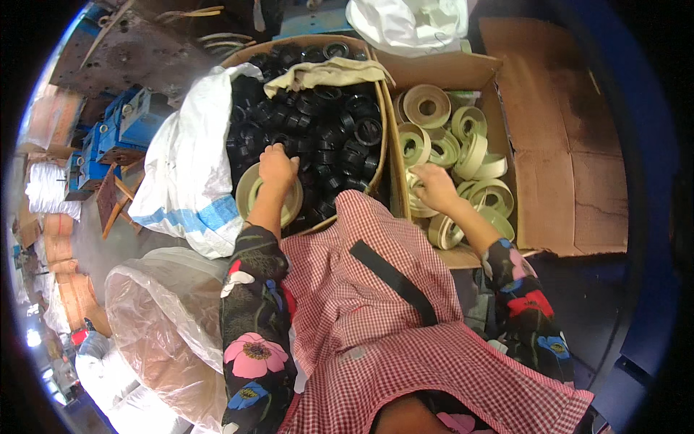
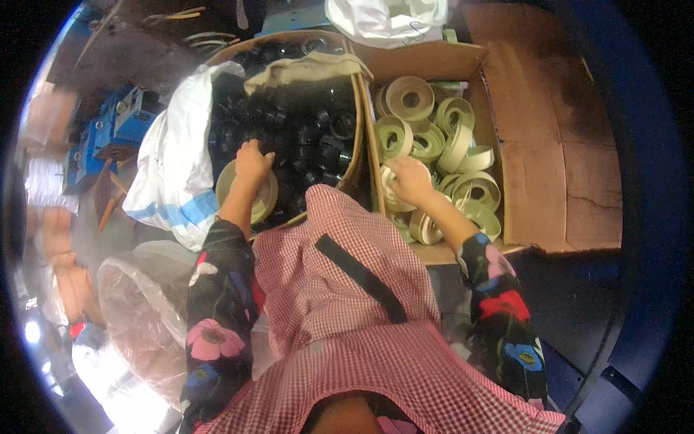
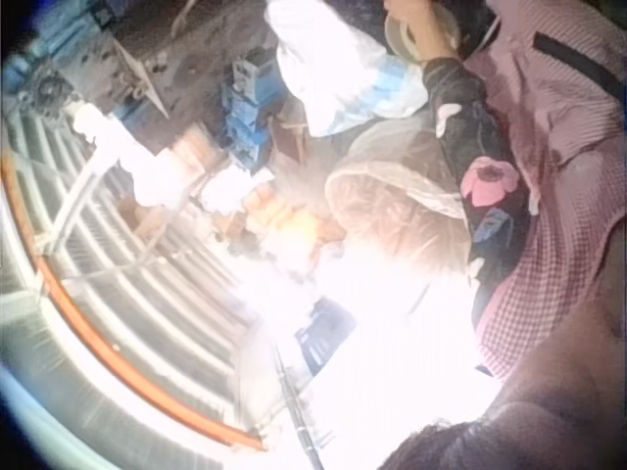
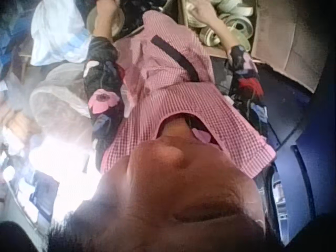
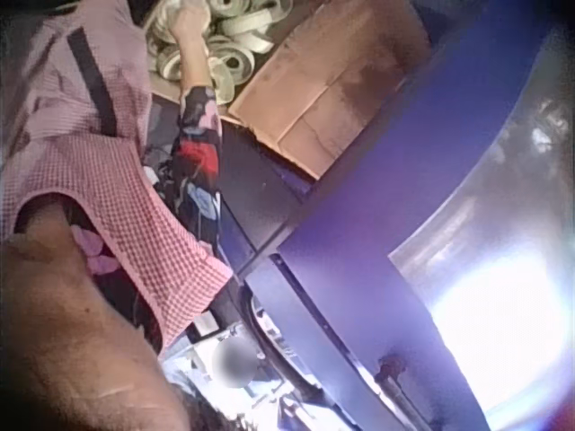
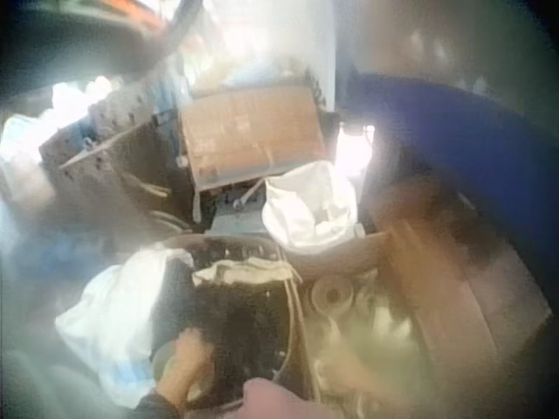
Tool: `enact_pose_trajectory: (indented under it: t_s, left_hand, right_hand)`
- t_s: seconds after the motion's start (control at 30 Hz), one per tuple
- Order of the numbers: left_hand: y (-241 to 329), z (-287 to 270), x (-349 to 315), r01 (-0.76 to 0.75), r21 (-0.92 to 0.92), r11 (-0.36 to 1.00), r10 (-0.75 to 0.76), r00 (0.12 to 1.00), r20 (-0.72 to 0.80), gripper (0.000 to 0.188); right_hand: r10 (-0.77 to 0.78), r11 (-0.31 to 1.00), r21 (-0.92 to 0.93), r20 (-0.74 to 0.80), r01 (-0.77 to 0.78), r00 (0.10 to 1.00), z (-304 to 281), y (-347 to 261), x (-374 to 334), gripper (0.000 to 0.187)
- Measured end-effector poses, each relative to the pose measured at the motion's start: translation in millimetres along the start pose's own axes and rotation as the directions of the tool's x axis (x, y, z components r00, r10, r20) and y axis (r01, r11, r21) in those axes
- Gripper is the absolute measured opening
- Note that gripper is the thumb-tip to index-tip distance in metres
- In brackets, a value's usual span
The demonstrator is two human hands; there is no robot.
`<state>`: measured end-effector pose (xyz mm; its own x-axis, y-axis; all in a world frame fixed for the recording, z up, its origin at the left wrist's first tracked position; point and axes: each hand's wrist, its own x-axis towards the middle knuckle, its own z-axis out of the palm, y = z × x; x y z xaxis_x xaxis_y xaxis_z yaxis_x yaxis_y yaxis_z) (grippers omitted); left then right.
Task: The person inserts black circular components into light-colored filter housings by hand and places the finished units into a large plastic-lined bag.
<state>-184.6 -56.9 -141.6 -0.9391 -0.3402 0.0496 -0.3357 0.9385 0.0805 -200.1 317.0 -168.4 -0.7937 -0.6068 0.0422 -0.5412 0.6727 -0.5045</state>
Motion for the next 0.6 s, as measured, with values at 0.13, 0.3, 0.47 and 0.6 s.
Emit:
enact_pose_trajectory:
  t_s: [0.13,0.3,0.47,0.6]
  left_hand:
    - [0,13,2,0.042,-0.053,0.998,-0.034,0.988,0.152,0.030]
    - [-9,-4,-18,0.109,-0.350,0.930,-0.096,0.994,0.054,0.027]
    - [38,-57,-75,-0.163,-0.772,0.614,0.004,0.979,-0.203,0.019]
    - [88,-110,-129,-0.172,-0.928,0.331,0.173,0.978,-0.119,0.021]
  right_hand:
    - [0.222,0.901,-0.432,0.425,-0.019,0.878,68,31,-26,0.053]
    - [0.309,0.944,-0.209,0.292,-0.255,0.905,30,-3,-28,0.070]
    - [0.455,0.649,0.633,0.121,-0.422,0.882,-69,-32,-31,0.069]
    - [0.218,0.544,0.822,0.055,-0.168,0.974,-112,-103,-18,0.064]
